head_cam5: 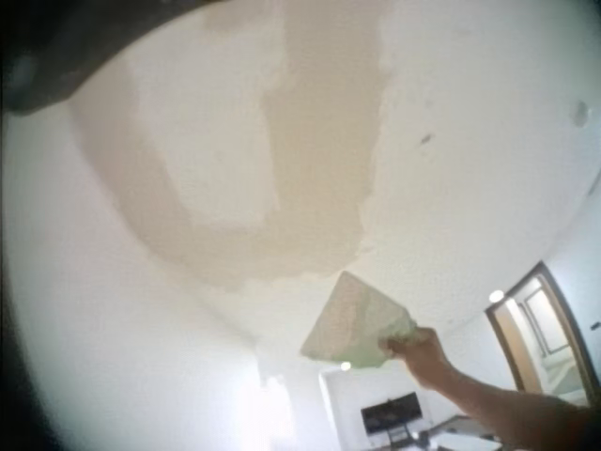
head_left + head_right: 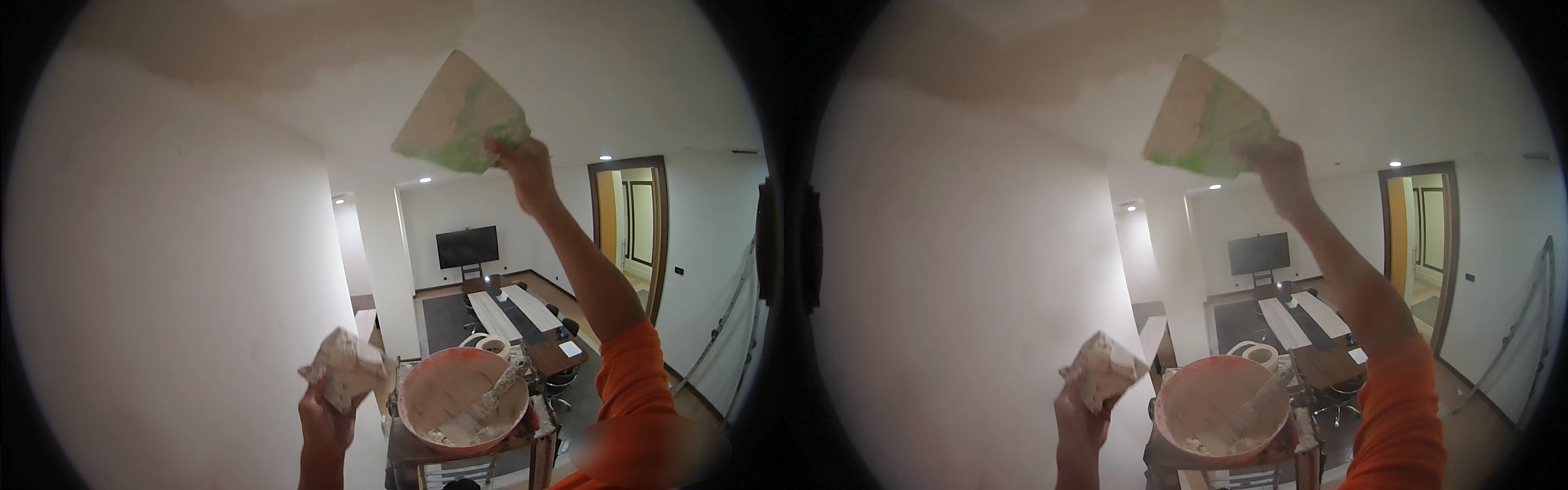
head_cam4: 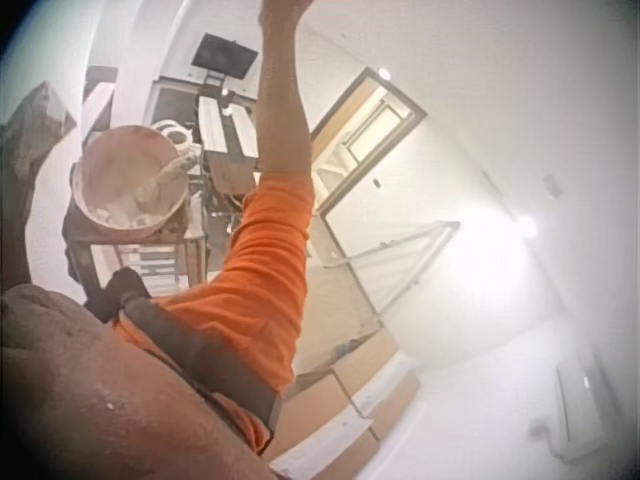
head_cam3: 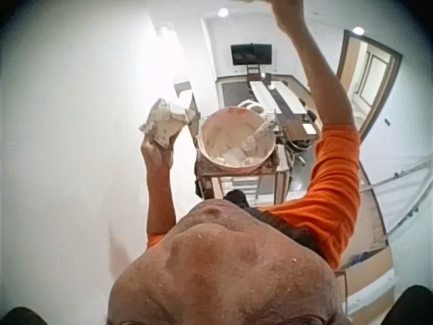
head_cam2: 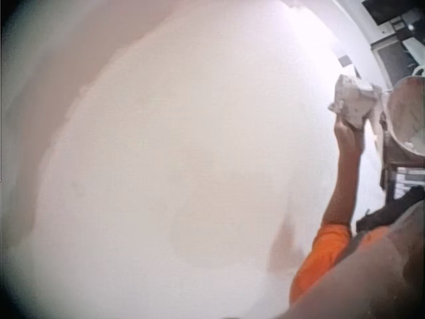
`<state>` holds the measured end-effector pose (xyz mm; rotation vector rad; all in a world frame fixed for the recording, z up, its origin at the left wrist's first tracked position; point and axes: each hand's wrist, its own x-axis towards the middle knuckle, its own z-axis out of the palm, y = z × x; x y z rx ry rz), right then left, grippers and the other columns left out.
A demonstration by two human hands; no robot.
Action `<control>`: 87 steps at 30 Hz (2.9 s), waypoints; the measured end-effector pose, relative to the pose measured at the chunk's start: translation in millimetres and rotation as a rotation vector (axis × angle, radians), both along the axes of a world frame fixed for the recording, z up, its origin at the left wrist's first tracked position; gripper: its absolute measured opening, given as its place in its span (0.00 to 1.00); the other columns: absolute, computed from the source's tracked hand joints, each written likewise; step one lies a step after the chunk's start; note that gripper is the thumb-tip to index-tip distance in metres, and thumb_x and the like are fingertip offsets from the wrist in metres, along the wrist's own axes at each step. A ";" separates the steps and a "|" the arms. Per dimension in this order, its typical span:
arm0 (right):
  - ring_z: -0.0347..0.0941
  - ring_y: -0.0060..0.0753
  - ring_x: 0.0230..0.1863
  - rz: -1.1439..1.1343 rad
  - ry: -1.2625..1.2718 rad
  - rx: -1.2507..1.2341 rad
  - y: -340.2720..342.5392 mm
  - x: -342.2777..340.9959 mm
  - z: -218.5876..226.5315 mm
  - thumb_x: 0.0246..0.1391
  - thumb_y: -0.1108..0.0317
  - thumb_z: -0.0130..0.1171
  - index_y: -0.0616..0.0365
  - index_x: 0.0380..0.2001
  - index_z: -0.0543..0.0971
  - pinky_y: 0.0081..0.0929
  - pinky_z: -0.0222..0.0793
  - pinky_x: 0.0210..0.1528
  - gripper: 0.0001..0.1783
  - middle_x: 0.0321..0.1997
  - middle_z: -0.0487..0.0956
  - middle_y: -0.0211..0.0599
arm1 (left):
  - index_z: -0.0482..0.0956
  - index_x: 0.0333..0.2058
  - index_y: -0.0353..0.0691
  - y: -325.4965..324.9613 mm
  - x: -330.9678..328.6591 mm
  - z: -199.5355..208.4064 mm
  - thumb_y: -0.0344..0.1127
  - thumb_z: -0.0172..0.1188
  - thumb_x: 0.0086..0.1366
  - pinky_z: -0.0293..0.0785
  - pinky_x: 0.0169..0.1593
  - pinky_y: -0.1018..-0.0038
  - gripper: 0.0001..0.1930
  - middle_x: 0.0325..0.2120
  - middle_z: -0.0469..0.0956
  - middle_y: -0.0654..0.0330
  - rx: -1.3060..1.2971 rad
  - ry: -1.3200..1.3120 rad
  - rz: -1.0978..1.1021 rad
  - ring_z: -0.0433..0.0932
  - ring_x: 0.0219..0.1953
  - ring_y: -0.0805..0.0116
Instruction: The person scoops plaster from a bucket using a trowel and applies it to the ceiling with a green float. They repeatedly smooth the surface, reload material, and continue spreading plaster across the ceiling area.
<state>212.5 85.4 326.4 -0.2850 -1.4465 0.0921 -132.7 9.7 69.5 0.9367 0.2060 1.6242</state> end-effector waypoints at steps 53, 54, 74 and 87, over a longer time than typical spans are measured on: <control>0.70 0.18 0.28 -0.456 -0.877 -0.386 222.9 -84.9 -263.2 0.62 0.46 0.55 0.61 0.33 0.80 0.26 0.70 0.34 0.25 0.26 0.76 0.28 | 0.67 0.56 0.28 201.9 -48.7 -111.8 0.38 0.48 0.71 0.81 0.52 0.59 0.21 0.51 0.75 0.47 0.079 -0.155 -0.176 0.80 0.50 0.55; 0.72 0.19 0.28 -0.547 -0.747 -0.589 227.0 -76.6 -261.9 0.62 0.51 0.58 0.61 0.34 0.80 0.27 0.72 0.34 0.21 0.26 0.78 0.29 | 0.66 0.57 0.28 211.1 -63.6 -113.2 0.40 0.47 0.72 0.80 0.53 0.58 0.22 0.52 0.74 0.47 0.097 -0.061 0.041 0.79 0.51 0.54; 0.80 0.38 0.41 -0.572 -1.103 0.152 82.4 -34.1 -277.7 0.54 0.73 0.63 0.53 0.46 0.81 0.37 0.79 0.41 0.15 0.43 0.84 0.41 | 0.63 0.56 0.21 186.3 63.4 -50.1 0.40 0.35 0.75 0.83 0.50 0.57 0.24 0.48 0.73 0.40 -0.177 0.398 0.014 0.79 0.50 0.50; 0.79 0.27 0.36 0.081 -0.750 -0.772 95.6 -2.1 -239.0 0.59 0.68 0.60 0.64 0.48 0.78 0.26 0.77 0.41 0.15 0.39 0.82 0.37 | 0.61 0.57 0.23 205.0 50.7 -51.6 0.37 0.34 0.76 0.77 0.58 0.50 0.22 0.53 0.69 0.39 -0.188 0.092 0.001 0.73 0.56 0.43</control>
